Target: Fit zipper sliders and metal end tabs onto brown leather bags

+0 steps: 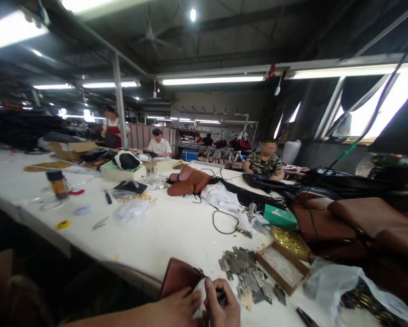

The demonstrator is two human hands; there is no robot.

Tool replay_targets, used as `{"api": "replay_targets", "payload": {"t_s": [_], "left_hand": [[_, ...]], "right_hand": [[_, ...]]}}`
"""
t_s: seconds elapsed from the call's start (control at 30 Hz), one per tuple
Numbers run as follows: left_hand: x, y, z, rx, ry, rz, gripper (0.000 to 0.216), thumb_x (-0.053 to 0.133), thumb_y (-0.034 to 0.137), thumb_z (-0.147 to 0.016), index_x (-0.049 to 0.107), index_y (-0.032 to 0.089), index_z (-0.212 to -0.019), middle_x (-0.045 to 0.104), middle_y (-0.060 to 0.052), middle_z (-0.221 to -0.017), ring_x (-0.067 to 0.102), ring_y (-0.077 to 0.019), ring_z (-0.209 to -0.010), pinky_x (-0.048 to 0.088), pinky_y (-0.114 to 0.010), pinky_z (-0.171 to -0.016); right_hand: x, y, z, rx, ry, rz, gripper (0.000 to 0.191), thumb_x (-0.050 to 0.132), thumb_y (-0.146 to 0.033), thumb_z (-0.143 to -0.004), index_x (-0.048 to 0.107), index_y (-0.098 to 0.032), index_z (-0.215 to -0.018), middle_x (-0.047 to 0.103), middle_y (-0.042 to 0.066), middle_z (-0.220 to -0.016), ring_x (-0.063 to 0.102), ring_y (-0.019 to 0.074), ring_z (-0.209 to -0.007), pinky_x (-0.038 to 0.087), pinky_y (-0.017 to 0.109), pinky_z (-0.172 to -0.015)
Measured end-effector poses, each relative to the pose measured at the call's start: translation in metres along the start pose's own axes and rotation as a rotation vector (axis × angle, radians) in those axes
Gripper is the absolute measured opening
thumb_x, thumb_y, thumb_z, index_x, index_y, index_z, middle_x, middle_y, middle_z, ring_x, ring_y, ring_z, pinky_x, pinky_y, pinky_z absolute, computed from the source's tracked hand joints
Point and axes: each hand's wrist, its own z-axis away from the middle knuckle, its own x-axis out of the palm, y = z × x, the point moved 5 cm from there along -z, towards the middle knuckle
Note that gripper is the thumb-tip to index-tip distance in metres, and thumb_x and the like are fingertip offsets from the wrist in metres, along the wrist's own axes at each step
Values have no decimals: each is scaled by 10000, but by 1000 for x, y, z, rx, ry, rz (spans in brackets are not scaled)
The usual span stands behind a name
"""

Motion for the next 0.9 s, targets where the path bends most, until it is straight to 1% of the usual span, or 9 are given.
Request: {"api": "replay_targets", "payload": {"t_s": [0.03,0.07,0.13,0.17,0.27,0.33,0.57,0.73,0.9], "left_hand": [[-5,4,5,-5,3,2,512,649,347,-911,604,116,-1366,622,-244,-1411,500,-389,-1423,495,-496,-1078],[-10,6,9,-23,-15,45,708,712,434,-858,528,87,-1448,533,-265,-1513,436,-399,-1477,430,-510,-1158],[-19,8,14,-74,-110,150,1095,838,611,-655,447,42,-1505,382,-303,-1617,336,-446,-1528,322,-543,-1235],[-22,8,15,-99,-166,189,1161,863,631,-595,449,33,-1500,365,-320,-1619,326,-463,-1528,288,-557,-1247],[-23,3,13,-123,-212,274,1145,867,581,-591,442,39,-1505,329,-327,-1635,273,-461,-1550,216,-560,-1267],[-20,1,12,-118,-209,299,1135,869,554,-586,440,41,-1503,328,-327,-1633,261,-460,-1551,203,-563,-1266],[-18,2,14,-121,-182,311,1116,862,530,-577,426,38,-1479,306,-316,-1643,238,-453,-1551,192,-537,-1264],[-18,2,13,-139,-204,322,1133,854,495,-593,376,7,-1496,325,-323,-1634,271,-437,-1545,155,-519,-1281],[-20,3,12,-136,-215,293,1073,852,525,-598,449,23,-1456,382,-316,-1608,277,-433,-1549,187,-511,-1272]], "right_hand": [[-3,-4,0,-1,-13,13,475,684,-640,-883,591,-234,-655,538,-15,-537,517,174,-493,449,296,-491],[-5,-10,-1,-14,-22,18,495,672,-620,-906,569,-229,-619,530,-14,-529,509,166,-492,451,294,-500],[-9,-23,-3,-38,-27,-27,500,657,-584,-938,547,-228,-604,520,-17,-514,495,158,-486,449,288,-498],[-9,-29,-6,-57,-32,-81,499,660,-564,-946,531,-229,-599,523,-18,-515,496,154,-487,449,283,-492],[-5,-43,-16,-103,-22,-255,436,678,-487,-963,520,-235,-645,556,-25,-549,490,140,-484,443,276,-482],[1,-46,-19,-110,-35,-296,416,688,-452,-966,519,-236,-653,553,-29,-551,481,131,-471,432,275,-470],[15,-35,-5,-126,-103,-220,401,676,-439,-977,530,-240,-662,546,-24,-570,493,143,-522,454,297,-537],[17,-12,-5,-103,-96,-97,456,642,-439,-992,509,-233,-608,519,-32,-533,460,133,-506,404,292,-537],[9,-14,-5,-158,-30,-176,424,626,-429,-998,500,-235,-643,518,-40,-545,481,133,-509,424,290,-561]]}}
